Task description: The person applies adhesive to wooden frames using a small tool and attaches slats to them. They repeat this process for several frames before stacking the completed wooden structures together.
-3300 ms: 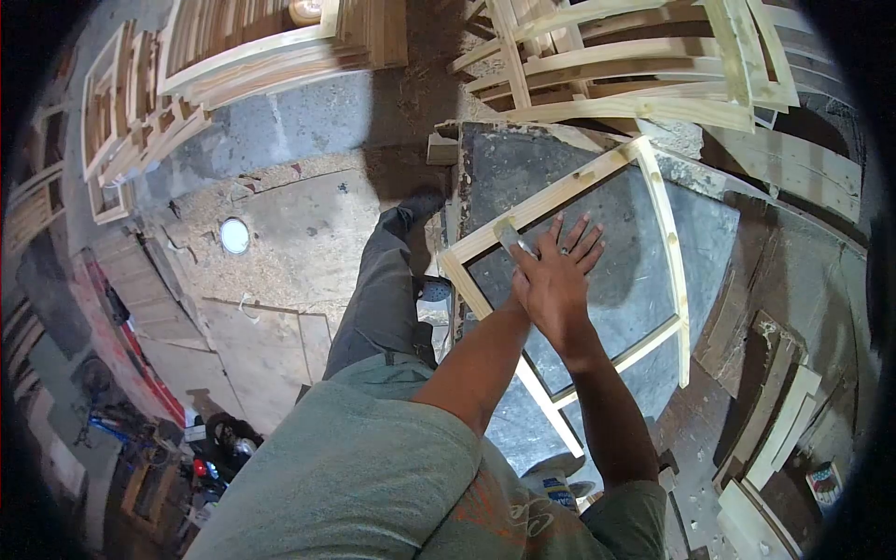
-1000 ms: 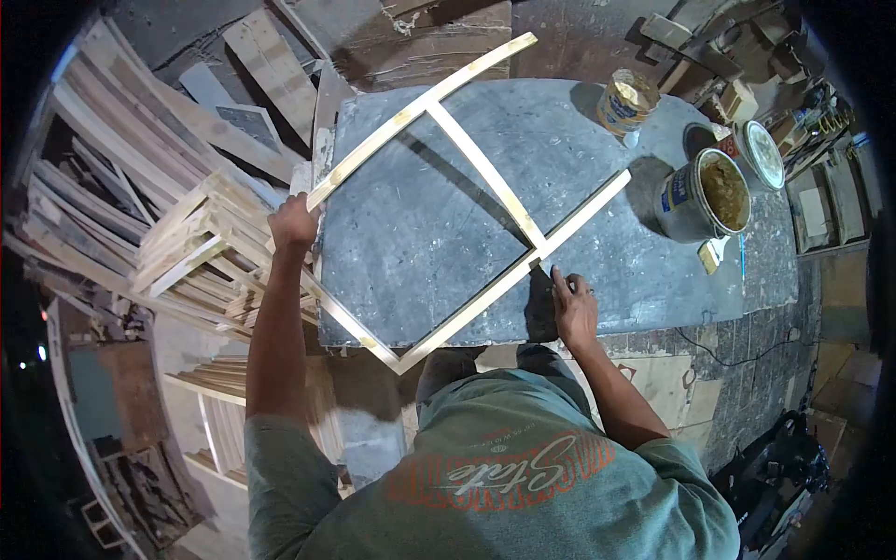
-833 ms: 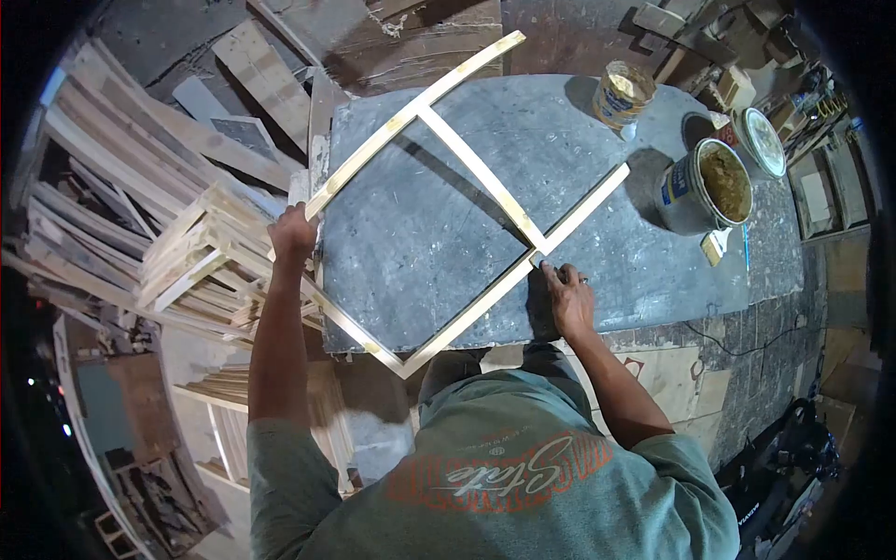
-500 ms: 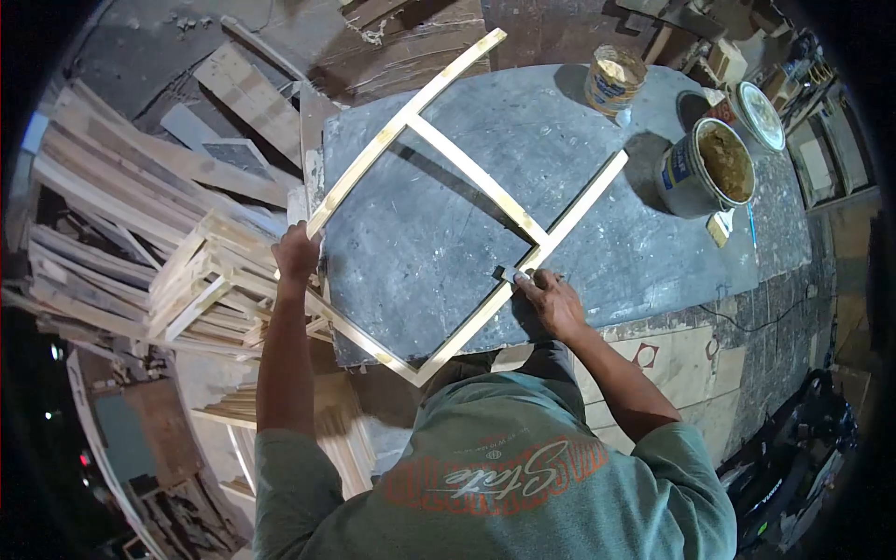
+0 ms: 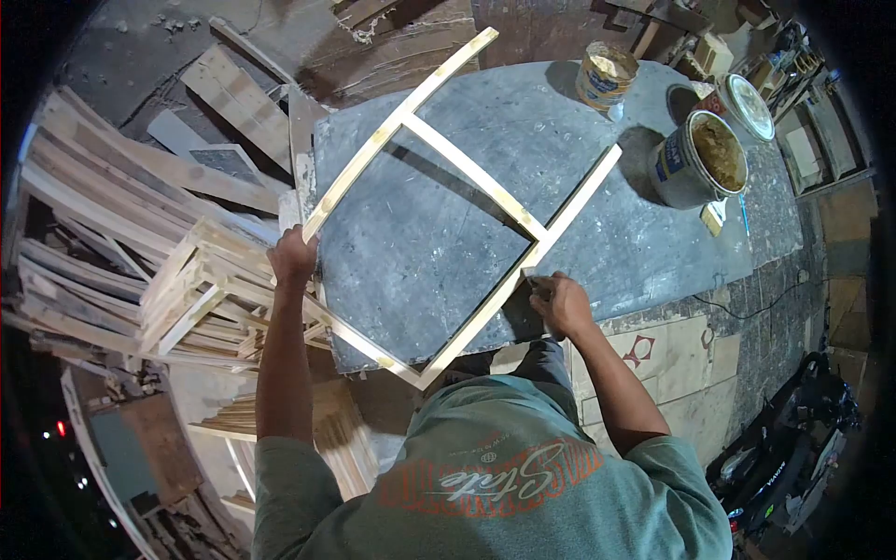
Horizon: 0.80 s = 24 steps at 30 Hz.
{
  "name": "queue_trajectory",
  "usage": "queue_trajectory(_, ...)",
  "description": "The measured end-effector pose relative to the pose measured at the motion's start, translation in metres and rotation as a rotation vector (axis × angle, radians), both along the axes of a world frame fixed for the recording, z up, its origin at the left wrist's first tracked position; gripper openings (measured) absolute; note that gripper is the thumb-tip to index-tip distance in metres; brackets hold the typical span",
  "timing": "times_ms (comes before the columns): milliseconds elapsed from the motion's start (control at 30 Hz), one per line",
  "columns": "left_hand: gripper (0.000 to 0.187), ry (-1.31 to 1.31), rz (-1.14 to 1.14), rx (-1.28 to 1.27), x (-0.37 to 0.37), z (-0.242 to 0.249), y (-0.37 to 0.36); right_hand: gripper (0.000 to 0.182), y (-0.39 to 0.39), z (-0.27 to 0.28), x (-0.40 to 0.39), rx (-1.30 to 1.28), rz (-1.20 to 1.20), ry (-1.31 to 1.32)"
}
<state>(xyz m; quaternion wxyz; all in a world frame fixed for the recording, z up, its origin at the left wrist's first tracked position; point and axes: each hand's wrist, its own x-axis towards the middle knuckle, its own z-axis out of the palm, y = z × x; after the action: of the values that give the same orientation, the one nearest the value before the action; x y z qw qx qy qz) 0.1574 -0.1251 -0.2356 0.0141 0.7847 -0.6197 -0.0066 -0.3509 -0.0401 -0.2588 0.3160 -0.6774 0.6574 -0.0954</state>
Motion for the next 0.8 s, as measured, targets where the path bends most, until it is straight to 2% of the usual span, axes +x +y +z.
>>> queue_trajectory(167,0.043,-0.002,0.040,0.050,-0.005,0.003,0.001,0.039,-0.004,-0.023,-0.017,-0.155,-0.076,0.030)
queue_trajectory(200,0.043,0.002,0.037,0.060,-0.003,0.002,0.000,0.039,-0.003,-0.034,-0.019,-0.180,-0.025,0.066)
queue_trajectory(300,0.042,-0.003,0.030,0.072,-0.001,-0.001,-0.001,0.041,0.004,-0.031,-0.021,-0.156,0.117,0.133)
queue_trajectory(400,0.041,-0.021,0.045,0.084,-0.008,0.005,-0.003,0.040,0.002,-0.001,-0.027,-0.087,0.112,0.057)
queue_trajectory(500,0.039,-0.017,0.042,0.074,-0.006,0.003,-0.001,0.038,-0.014,-0.008,-0.022,-0.194,-0.073,-0.027)
queue_trajectory(600,0.038,0.030,0.020,0.043,0.001,-0.006,-0.001,0.039,-0.007,-0.025,-0.008,-0.092,-0.045,-0.035)
queue_trajectory(700,0.036,0.044,0.005,0.031,-0.002,0.001,-0.003,0.040,0.020,-0.015,-0.006,-0.029,0.070,-0.016)
queue_trajectory(800,0.035,0.074,-0.035,-0.018,-0.002,0.010,0.003,0.042,0.046,-0.038,0.000,-0.342,-0.060,-0.311)
